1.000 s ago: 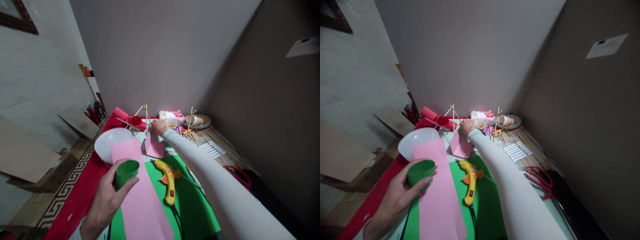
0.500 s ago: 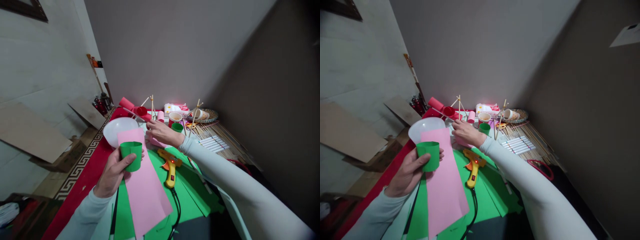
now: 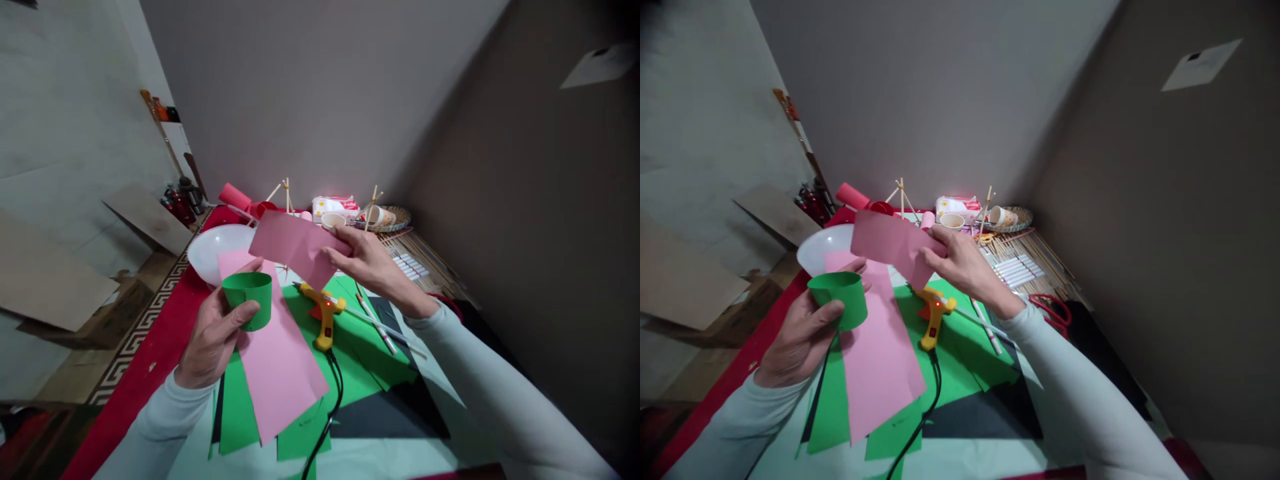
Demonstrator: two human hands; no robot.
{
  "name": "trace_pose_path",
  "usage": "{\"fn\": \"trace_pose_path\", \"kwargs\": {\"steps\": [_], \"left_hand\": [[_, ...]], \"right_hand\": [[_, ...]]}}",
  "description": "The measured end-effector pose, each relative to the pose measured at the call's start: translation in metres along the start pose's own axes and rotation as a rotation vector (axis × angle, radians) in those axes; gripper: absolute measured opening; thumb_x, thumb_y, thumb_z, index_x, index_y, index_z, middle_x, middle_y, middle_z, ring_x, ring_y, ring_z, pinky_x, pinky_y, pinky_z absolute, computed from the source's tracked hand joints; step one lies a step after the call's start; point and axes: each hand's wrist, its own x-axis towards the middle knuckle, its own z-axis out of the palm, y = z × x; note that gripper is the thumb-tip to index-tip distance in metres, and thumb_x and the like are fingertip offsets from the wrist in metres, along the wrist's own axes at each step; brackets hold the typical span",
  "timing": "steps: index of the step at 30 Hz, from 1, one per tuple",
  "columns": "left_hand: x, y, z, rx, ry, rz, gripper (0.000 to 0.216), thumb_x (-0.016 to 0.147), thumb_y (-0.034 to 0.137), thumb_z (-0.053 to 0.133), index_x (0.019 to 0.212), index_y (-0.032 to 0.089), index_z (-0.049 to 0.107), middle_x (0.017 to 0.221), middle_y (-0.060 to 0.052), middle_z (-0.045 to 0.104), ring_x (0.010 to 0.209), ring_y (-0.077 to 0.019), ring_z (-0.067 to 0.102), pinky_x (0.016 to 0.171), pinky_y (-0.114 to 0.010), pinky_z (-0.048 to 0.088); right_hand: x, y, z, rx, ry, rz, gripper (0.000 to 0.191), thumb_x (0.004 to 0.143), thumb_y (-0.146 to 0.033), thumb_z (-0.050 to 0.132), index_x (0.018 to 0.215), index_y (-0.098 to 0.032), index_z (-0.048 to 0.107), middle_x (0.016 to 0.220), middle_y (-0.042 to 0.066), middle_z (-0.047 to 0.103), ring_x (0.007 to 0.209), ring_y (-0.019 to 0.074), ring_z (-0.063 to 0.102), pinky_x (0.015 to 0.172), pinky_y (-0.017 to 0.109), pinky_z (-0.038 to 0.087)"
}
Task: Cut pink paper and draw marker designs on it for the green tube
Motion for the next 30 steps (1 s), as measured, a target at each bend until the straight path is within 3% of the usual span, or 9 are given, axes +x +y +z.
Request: {"fn": "trace_pose_path", "kwargs": {"steps": [5, 9, 13, 18, 20, 23, 27, 30], "left_hand": [[0.001, -0.003, 0.004, -0.041, 0.020, -0.046, 0.062, 0.064, 0.035, 0.094, 0.122, 0.024, 0.075, 0.140, -0.009, 0.069, 0.134, -0.0343, 0.059, 0.113, -0.042, 0.048], [0.006, -0.011, 0.006, -0.019, 0.026, -0.093, 0.058, 0.066, 0.034, 0.093, 0.118, 0.020, 0.074, 0.135, -0.012, 0.072, 0.136, -0.0323, 0.057, 0.108, -0.038, 0.050], [0.010, -0.026, 0.008, 0.043, -0.056, -0.129, 0.047, 0.070, 0.033, 0.091, 0.111, 0.017, 0.074, 0.120, -0.012, 0.077, 0.113, -0.0266, 0.069, 0.087, -0.029, 0.055], [0.013, -0.045, 0.008, 0.081, -0.062, -0.127, 0.042, 0.070, 0.027, 0.092, 0.108, 0.021, 0.074, 0.101, -0.003, 0.076, 0.087, -0.0166, 0.068, 0.073, -0.024, 0.054], [0.015, -0.048, 0.008, 0.082, -0.064, -0.120, 0.044, 0.069, 0.026, 0.092, 0.109, 0.023, 0.073, 0.098, -0.001, 0.074, 0.085, -0.0150, 0.066, 0.072, -0.023, 0.053], [0.015, -0.047, 0.010, 0.086, -0.085, -0.124, 0.050, 0.069, 0.026, 0.092, 0.115, 0.023, 0.072, 0.108, -0.004, 0.074, 0.089, -0.0167, 0.066, 0.073, -0.025, 0.055], [0.015, -0.045, 0.013, 0.114, -0.093, -0.123, 0.057, 0.067, 0.026, 0.093, 0.119, 0.020, 0.071, 0.120, -0.009, 0.073, 0.097, -0.0207, 0.066, 0.077, -0.028, 0.056], [0.014, -0.045, 0.015, 0.151, -0.087, -0.108, 0.057, 0.064, 0.026, 0.094, 0.116, 0.017, 0.071, 0.115, -0.009, 0.074, 0.094, -0.0213, 0.067, 0.075, -0.028, 0.056]], "right_hand": [[-0.047, -0.008, 0.009, 0.661, -0.143, 0.274, 0.016, 0.095, -0.034, 0.059, 0.098, -0.020, 0.063, 0.075, -0.002, 0.056, 0.062, 0.0129, 0.052, 0.054, 0.025, 0.040], [-0.068, 0.006, 0.016, 0.863, -0.055, 0.432, 0.016, 0.090, -0.035, 0.065, 0.094, -0.020, 0.062, 0.069, -0.004, 0.053, 0.057, 0.0119, 0.050, 0.051, 0.024, 0.040], [-0.078, 0.021, 0.021, 0.881, -0.069, 0.516, 0.015, 0.085, -0.033, 0.065, 0.092, -0.019, 0.063, 0.066, -0.004, 0.055, 0.052, 0.0119, 0.051, 0.046, 0.024, 0.038], [-0.084, 0.020, 0.018, 0.839, -0.102, 0.532, 0.010, 0.084, -0.027, 0.062, 0.089, -0.018, 0.066, 0.063, -0.004, 0.055, 0.049, 0.0110, 0.051, 0.044, 0.023, 0.037], [-0.085, 0.020, 0.015, 0.800, -0.092, 0.528, 0.018, 0.082, -0.025, 0.062, 0.097, -0.018, 0.071, 0.063, -0.004, 0.057, 0.047, 0.0108, 0.051, 0.042, 0.022, 0.036], [-0.086, 0.020, 0.013, 0.743, -0.113, 0.511, 0.034, 0.079, -0.022, 0.064, 0.111, -0.017, 0.074, 0.063, -0.004, 0.061, 0.042, 0.0107, 0.050, 0.038, 0.022, 0.034], [-0.086, 0.020, 0.012, 0.550, -0.155, 0.407, 0.038, 0.083, -0.021, 0.058, 0.117, -0.015, 0.074, 0.059, -0.002, 0.062, 0.039, 0.0116, 0.052, 0.039, 0.023, 0.034], [-0.087, 0.017, 0.011, 0.408, -0.125, 0.369, 0.038, 0.082, -0.017, 0.055, 0.115, -0.013, 0.074, 0.053, -0.002, 0.061, 0.037, 0.0125, 0.052, 0.040, 0.023, 0.035]]}}
